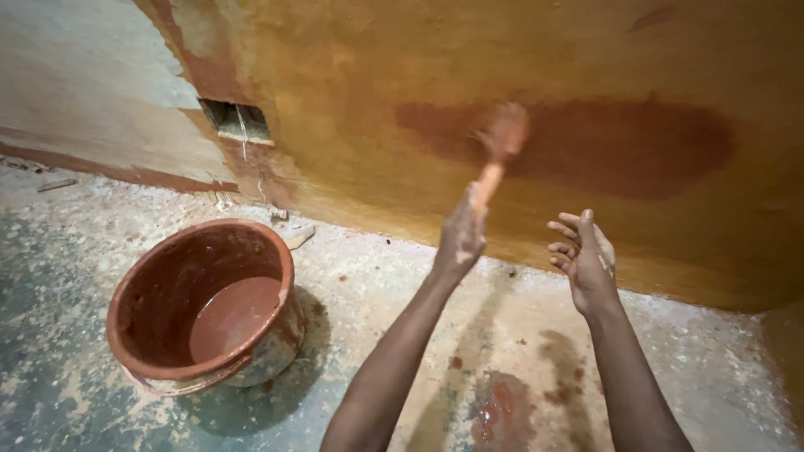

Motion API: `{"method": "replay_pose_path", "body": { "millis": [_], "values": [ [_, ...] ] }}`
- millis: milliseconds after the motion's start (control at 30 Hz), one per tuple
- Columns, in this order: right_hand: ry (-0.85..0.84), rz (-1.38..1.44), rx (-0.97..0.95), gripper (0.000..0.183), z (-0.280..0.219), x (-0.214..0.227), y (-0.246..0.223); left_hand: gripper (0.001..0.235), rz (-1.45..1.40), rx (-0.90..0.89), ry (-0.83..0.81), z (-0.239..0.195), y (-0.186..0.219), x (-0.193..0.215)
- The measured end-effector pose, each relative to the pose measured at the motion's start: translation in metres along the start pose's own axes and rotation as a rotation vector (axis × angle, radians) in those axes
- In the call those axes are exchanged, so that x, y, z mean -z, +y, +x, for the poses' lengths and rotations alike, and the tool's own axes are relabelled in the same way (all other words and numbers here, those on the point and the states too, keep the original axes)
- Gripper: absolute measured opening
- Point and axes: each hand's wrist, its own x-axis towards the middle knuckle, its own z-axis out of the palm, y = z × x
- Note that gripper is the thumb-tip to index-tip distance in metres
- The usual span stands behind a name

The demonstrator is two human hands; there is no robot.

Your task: The person paints a wall with reddish-brown paint using a brush. They repeatedly dip the brush into a bucket of paint and apply it to the wall surface in broad strokes.

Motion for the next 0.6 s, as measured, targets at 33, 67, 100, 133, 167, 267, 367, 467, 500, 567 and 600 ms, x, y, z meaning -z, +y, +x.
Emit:
{"method": "replay_pose_path", "body": {
  "millis": [33,67,100,133,167,267,367,467,500,567,600],
  "values": [
    [0.004,0.001,0.0,0.058,0.0,0.0,-0.001,0.05,0.038,0.054,-0.131,-0.002,0.007,-0.006],
    [0.006,0.001,-0.001,0.059,0.001,0.0,-0.002,0.05,0.04,0.054,-0.149,-0.003,0.012,-0.009],
    [0.009,0.001,-0.001,0.06,0.001,0.0,-0.003,0.05,0.041,0.054,-0.168,-0.003,0.016,-0.011],
    [0.009,0.011,-0.003,0.06,0.001,0.003,-0.004,0.05,0.041,0.057,-0.188,-0.005,0.019,-0.013],
    [0.01,0.021,-0.004,0.06,0.002,0.005,-0.005,0.045,0.12,-0.11,-0.035,-0.005,0.018,-0.009],
    [0.022,0.028,-0.012,0.061,0.0,0.017,-0.006,0.041,0.061,-0.221,0.256,-0.001,0.007,0.013],
    [0.04,0.033,-0.017,0.061,0.001,0.032,-0.006,0.052,-0.115,0.045,0.448,0.005,-0.008,0.032],
    [0.067,0.061,-0.037,0.06,0.002,0.047,-0.004,0.048,0.404,-0.152,0.625,0.004,-0.017,0.04],
    [0.078,0.074,-0.045,0.059,0.003,0.05,-0.003,0.05,0.354,-0.201,0.644,0.003,-0.016,0.036],
    [0.089,0.088,-0.045,0.059,0.003,0.055,0.0,0.053,0.252,-0.3,0.673,0.001,-0.012,0.024],
    [0.091,0.095,-0.046,0.058,0.004,0.057,0.001,0.055,0.015,-0.203,0.593,0.002,-0.009,0.015]
  ]
}}
